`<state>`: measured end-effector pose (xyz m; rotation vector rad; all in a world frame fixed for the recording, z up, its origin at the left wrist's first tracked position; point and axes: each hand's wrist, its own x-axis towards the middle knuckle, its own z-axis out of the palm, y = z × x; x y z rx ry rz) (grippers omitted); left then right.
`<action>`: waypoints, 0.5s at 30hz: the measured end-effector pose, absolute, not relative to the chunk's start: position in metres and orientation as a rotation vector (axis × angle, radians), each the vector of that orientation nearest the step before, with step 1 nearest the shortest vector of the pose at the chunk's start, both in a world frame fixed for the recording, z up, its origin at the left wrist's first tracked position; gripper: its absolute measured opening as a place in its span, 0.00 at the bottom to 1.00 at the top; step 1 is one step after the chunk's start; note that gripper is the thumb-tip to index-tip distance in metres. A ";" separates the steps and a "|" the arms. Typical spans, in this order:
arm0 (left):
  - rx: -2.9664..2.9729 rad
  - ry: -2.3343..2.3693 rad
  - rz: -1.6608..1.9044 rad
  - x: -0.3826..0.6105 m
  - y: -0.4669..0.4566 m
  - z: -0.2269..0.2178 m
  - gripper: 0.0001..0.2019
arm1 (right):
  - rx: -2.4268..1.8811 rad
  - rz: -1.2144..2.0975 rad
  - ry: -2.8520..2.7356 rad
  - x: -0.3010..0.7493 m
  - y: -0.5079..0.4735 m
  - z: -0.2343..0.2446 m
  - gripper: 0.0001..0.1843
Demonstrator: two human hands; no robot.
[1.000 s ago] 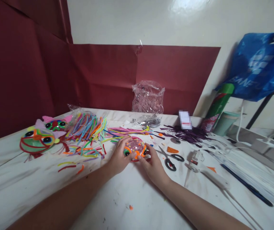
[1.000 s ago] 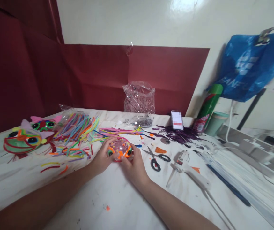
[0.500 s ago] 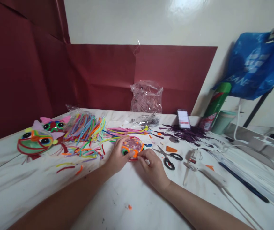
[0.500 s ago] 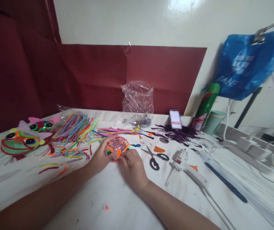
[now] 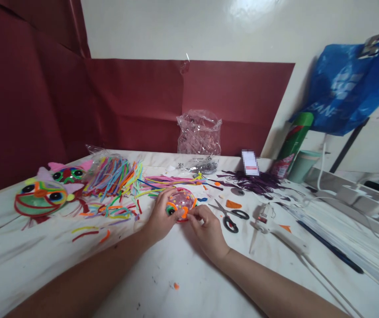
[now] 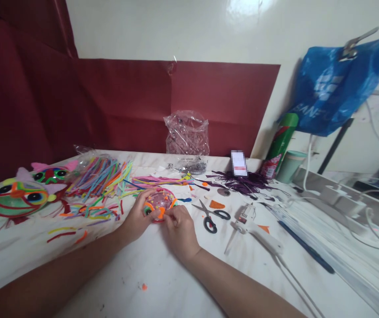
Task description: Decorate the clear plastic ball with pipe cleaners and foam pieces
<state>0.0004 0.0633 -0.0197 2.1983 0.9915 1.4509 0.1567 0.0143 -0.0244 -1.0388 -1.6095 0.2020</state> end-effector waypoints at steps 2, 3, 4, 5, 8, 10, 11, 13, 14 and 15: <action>2.214 0.993 1.459 0.001 0.063 -0.019 0.25 | -1.023 0.184 -1.614 0.156 0.014 -0.024 0.06; 2.218 0.997 1.462 0.002 0.062 -0.019 0.24 | -1.017 0.173 -1.619 0.156 0.013 -0.024 0.07; 2.219 1.003 1.463 0.003 0.061 -0.019 0.24 | -1.013 0.163 -1.623 0.155 0.013 -0.023 0.07; 2.216 1.010 1.466 0.003 0.060 -0.019 0.24 | -1.010 0.155 -1.629 0.155 0.012 -0.023 0.07; 2.198 1.029 1.473 0.005 0.058 -0.018 0.23 | -1.011 0.141 -1.635 0.154 0.011 -0.023 0.09; 2.183 1.038 1.472 0.004 0.059 -0.018 0.23 | -1.031 0.156 -1.634 0.154 0.012 -0.023 0.09; 2.174 1.040 1.466 0.003 0.060 -0.018 0.23 | -1.053 0.180 -1.622 0.153 0.012 -0.023 0.08; 2.149 1.041 1.444 0.002 0.062 -0.017 0.24 | -1.098 0.271 -1.575 0.153 0.013 -0.022 0.05; 2.132 1.040 1.435 0.001 0.064 -0.017 0.24 | -1.108 0.328 -1.547 0.153 0.013 -0.022 0.03; 2.114 1.038 1.425 -0.001 0.065 -0.017 0.24 | -1.106 0.379 -1.521 0.153 0.014 -0.021 0.01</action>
